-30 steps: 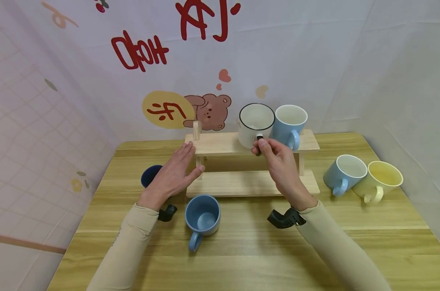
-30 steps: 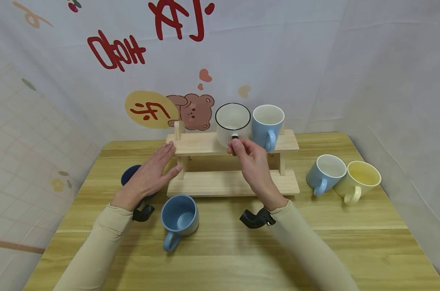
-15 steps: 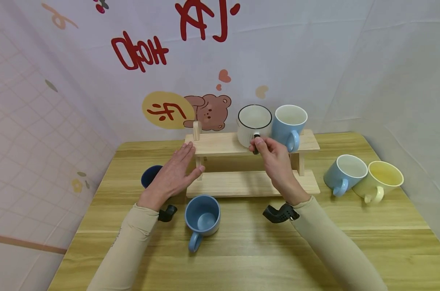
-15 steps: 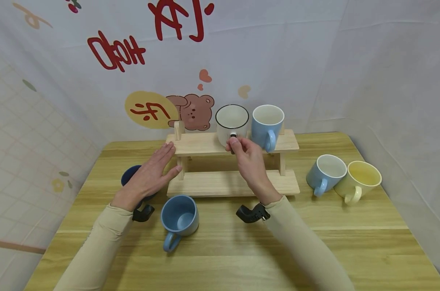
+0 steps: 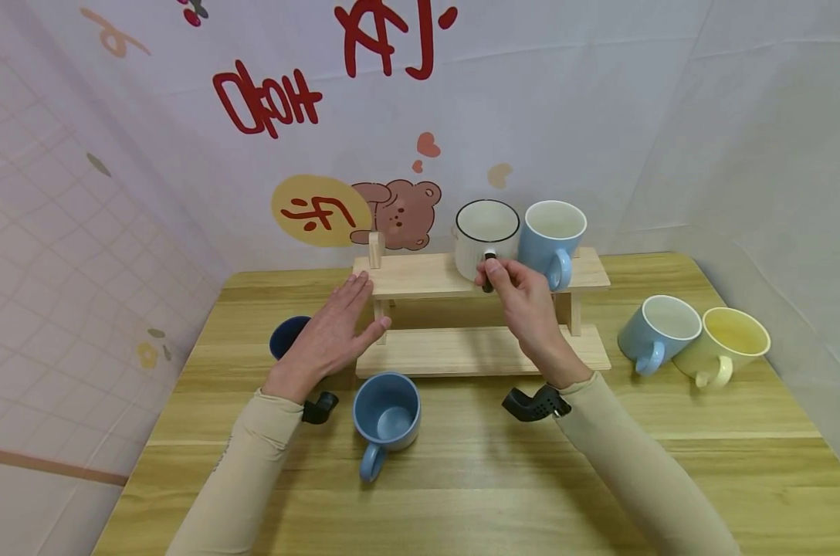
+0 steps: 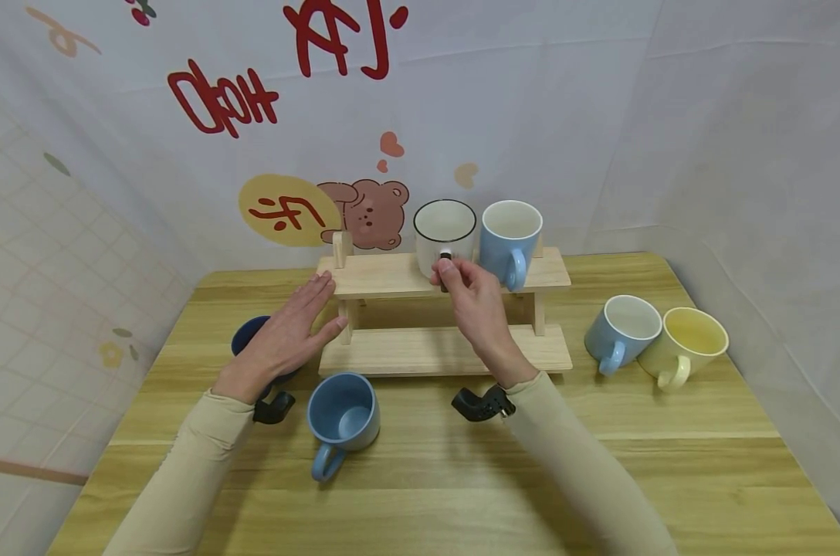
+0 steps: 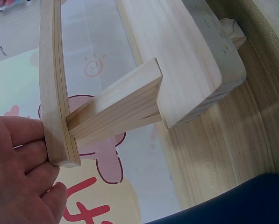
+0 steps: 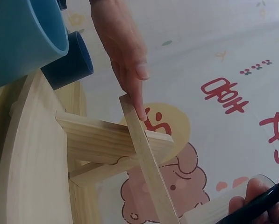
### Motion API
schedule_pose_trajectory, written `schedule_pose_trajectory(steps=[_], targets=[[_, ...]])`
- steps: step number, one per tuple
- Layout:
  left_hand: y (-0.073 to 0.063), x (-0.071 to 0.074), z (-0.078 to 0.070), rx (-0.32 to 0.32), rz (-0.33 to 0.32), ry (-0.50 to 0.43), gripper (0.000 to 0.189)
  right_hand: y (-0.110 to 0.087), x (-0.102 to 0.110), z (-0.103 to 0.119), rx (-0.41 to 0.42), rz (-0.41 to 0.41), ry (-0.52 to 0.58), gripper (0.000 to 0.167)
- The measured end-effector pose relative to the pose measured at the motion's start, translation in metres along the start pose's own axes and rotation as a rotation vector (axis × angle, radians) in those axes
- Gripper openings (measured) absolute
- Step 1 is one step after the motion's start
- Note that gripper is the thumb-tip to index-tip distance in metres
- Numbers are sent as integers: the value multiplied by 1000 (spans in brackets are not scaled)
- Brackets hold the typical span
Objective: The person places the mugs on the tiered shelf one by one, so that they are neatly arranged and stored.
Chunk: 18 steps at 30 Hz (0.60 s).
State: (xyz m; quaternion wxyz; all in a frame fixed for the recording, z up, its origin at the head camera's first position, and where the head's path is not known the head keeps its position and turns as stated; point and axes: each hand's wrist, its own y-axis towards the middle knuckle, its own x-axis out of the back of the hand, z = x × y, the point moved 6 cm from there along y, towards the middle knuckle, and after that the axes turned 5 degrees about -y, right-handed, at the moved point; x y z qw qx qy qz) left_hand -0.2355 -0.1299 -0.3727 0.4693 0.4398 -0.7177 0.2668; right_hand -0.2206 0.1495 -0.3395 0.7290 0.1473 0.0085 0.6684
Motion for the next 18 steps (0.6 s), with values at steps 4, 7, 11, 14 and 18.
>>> schedule_pose_trajectory(steps=[4,7,11,14,18], targets=[[0,1,1,5,3,-5,85,2,0,0,-8,8,-16,43],[0,2,1,8,6,-12,86,3,0,0,-31,14,-13,44],[1,5,2,9,20,-33,87,2,1,-1,-57,38,-4,46],[1,6,1,8,30,-46,88,-2,3,-2,-51,64,-9,49],[-2,11,-4,-2,8,-38,88,-12,6,-2,-15,91,-70,50]])
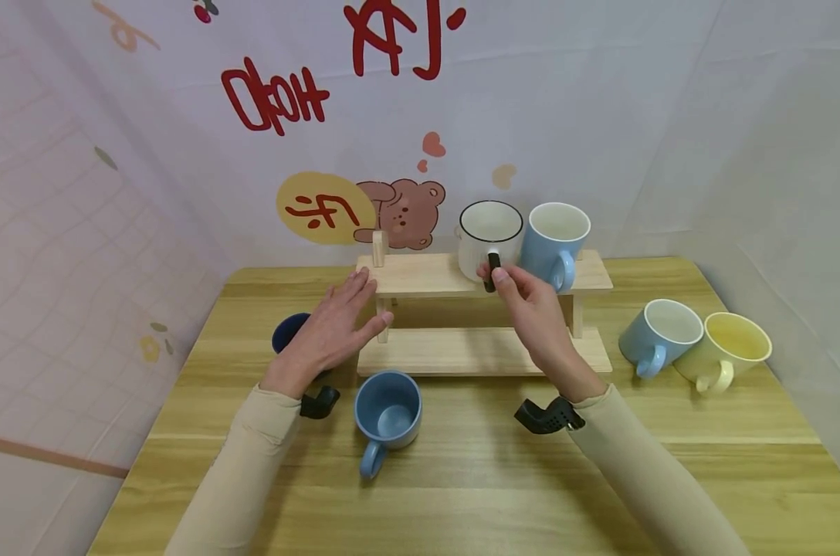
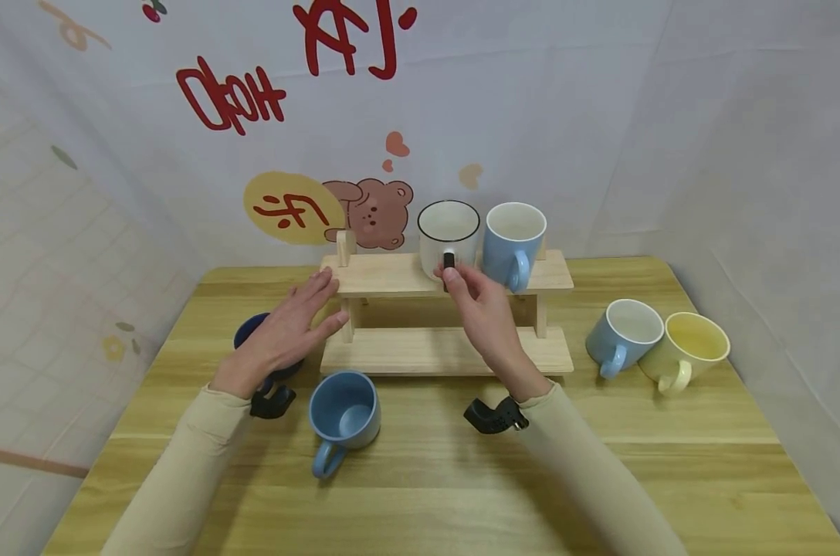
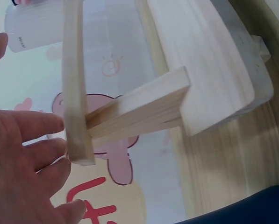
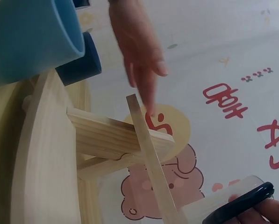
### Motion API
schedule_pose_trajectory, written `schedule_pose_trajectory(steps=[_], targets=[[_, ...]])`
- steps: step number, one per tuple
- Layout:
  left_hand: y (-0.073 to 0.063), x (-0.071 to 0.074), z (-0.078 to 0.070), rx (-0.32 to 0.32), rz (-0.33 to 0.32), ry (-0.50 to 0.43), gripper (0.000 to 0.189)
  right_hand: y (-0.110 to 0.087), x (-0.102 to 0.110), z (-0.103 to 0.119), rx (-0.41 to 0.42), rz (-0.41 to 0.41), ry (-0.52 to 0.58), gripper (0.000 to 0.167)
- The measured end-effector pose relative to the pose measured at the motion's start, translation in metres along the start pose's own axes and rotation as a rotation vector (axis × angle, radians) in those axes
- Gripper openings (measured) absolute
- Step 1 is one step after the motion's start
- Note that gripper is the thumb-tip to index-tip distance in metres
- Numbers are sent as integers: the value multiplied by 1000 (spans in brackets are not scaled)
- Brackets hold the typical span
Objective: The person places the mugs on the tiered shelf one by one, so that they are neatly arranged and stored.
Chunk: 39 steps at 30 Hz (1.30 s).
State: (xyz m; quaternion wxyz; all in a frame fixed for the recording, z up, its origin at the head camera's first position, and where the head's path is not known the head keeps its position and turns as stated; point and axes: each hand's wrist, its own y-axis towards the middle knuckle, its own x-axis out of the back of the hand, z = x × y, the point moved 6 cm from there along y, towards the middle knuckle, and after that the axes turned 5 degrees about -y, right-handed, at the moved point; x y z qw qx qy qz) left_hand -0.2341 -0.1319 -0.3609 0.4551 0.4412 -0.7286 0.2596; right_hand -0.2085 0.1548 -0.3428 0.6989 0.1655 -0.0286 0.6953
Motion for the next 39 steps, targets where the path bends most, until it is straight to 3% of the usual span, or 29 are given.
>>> schedule_pose_trajectory(steps=[5,12,17,21,26,32,39], targets=[[-12,11,-12,-48,-93,3,81,-17,5,3,39,8,-134,51],[-44,17,-21,-133,-256,-2,70,-41,12,0,134,42,-182,49],[-66,15,-22,-166,-315,-54,66,-59,19,-8,216,74,-359,40],[-81,9,-18,-150,-305,-135,62,-70,23,-21,260,124,-511,35],[-100,-2,-10,-134,-259,-249,59,-78,28,-41,294,218,-580,34],[-121,-14,4,-90,-209,-350,53,-82,38,-62,322,293,-705,44],[-134,-27,21,-56,-119,-440,39,-86,46,-79,373,385,-789,56]])
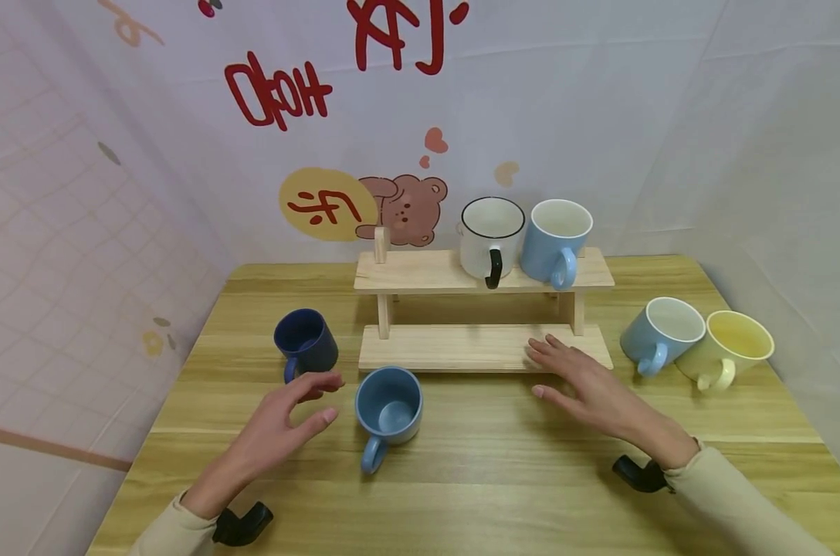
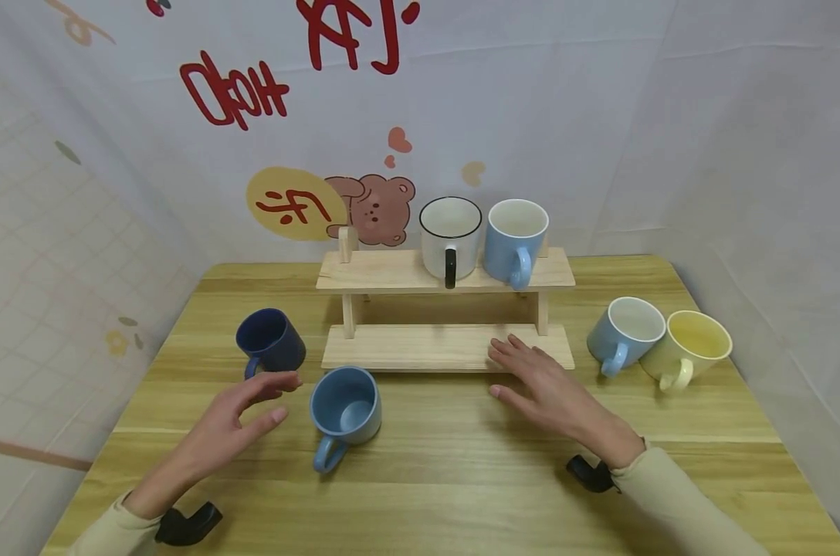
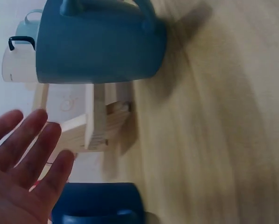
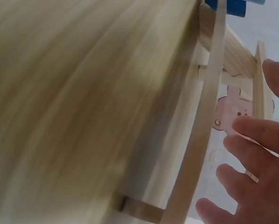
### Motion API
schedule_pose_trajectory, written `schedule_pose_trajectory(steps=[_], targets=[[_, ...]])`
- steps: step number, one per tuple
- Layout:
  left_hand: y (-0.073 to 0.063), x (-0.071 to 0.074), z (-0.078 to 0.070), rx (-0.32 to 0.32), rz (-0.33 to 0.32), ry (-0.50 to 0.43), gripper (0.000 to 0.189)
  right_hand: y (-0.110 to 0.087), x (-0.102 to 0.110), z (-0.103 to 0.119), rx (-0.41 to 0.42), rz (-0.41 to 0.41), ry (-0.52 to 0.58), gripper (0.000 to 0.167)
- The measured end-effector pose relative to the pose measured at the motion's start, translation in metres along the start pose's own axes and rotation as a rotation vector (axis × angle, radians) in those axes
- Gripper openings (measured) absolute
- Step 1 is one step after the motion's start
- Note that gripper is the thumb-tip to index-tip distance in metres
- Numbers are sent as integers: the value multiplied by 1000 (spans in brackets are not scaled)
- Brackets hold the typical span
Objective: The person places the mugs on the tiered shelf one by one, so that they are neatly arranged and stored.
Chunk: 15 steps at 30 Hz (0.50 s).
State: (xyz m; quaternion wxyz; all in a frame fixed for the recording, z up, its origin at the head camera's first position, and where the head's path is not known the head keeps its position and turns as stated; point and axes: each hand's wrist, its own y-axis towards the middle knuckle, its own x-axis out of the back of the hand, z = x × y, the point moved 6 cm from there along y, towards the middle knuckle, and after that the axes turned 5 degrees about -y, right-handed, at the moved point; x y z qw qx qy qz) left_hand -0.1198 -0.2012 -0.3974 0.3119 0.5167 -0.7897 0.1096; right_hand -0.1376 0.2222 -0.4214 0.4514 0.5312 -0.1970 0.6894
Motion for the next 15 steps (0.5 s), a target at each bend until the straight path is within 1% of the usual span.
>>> schedule_pose_trajectory(steps=[3,8,12,15], targets=[[-5,-5,9,33,59,-91,34,-2,-3,-3,5,39,-18,56],[-11,-18,19,87,199,-287,31,-5,-7,-6,-17,80,-35,58],[-17,-32,25,106,315,-466,33,-6,-8,-6,-16,87,-50,59],[-20,-41,28,108,383,-558,34,-6,-8,-5,-8,86,-54,58]])
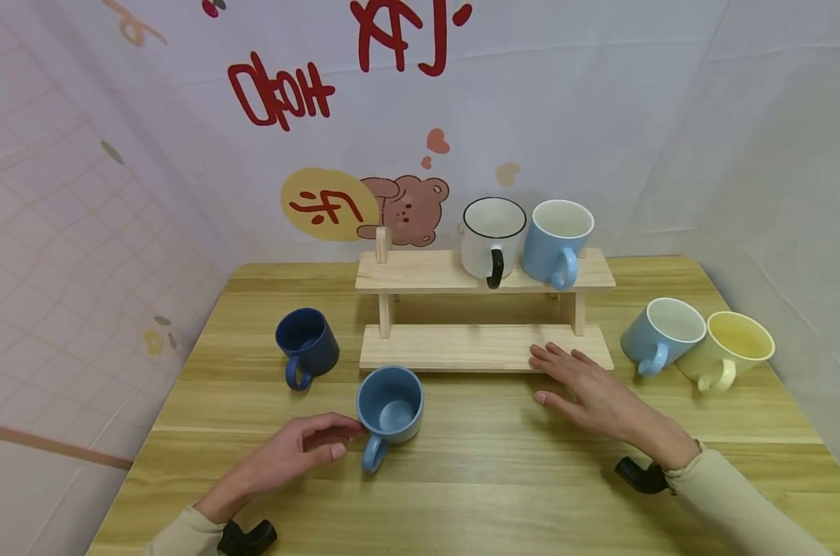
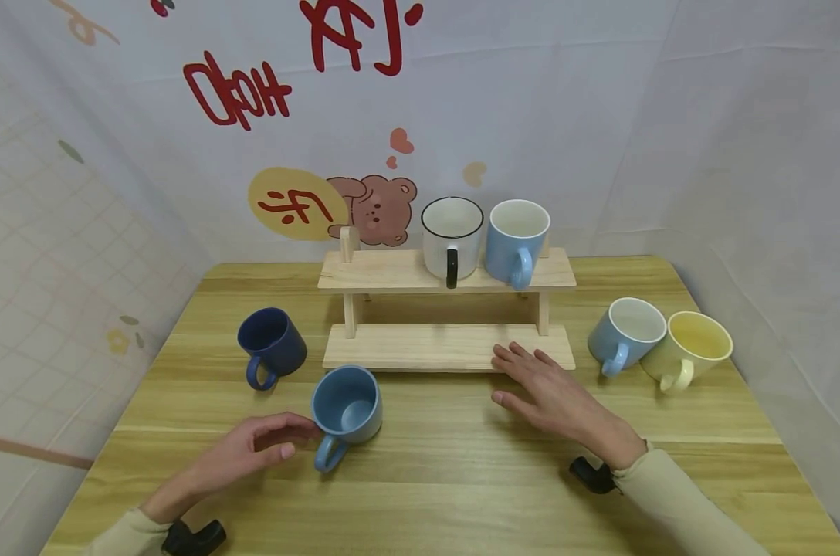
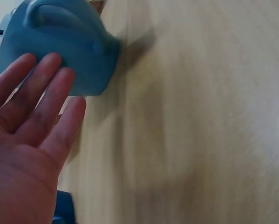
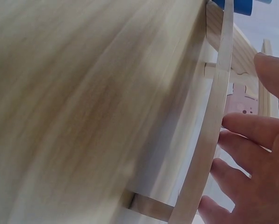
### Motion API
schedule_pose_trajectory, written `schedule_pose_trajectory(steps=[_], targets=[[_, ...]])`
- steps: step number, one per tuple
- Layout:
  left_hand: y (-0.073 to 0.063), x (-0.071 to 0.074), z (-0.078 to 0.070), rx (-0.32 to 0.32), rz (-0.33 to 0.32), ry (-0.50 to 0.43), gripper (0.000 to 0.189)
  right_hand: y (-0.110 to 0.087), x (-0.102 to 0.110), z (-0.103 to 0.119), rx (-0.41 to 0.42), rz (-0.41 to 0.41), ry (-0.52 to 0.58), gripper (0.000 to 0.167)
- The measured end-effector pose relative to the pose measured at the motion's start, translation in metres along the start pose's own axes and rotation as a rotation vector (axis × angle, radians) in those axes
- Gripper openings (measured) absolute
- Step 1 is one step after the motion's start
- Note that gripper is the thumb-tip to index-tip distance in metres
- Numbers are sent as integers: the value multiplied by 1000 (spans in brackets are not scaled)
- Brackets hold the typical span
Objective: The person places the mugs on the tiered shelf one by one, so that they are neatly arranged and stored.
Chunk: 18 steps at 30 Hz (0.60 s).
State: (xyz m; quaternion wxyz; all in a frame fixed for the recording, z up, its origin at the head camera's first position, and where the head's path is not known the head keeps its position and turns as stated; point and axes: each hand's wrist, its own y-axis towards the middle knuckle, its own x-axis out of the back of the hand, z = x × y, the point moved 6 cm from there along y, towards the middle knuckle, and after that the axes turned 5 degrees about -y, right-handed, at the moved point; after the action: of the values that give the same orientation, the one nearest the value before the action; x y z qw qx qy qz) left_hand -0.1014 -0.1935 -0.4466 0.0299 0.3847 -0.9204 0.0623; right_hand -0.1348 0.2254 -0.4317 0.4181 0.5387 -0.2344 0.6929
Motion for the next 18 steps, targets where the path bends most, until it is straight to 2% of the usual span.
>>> schedule_pose_trajectory(steps=[4,10,16,18], targets=[[0,-6,7,16,57,-16,34,0,-1,0,-5,8,0,57],[3,-11,10,19,88,-13,34,-1,-1,-1,4,-5,-7,57],[10,-25,7,-32,205,-152,37,-1,0,-1,14,-20,-16,56],[11,-29,7,-29,228,-188,36,-1,0,-1,13,-19,-14,56]])
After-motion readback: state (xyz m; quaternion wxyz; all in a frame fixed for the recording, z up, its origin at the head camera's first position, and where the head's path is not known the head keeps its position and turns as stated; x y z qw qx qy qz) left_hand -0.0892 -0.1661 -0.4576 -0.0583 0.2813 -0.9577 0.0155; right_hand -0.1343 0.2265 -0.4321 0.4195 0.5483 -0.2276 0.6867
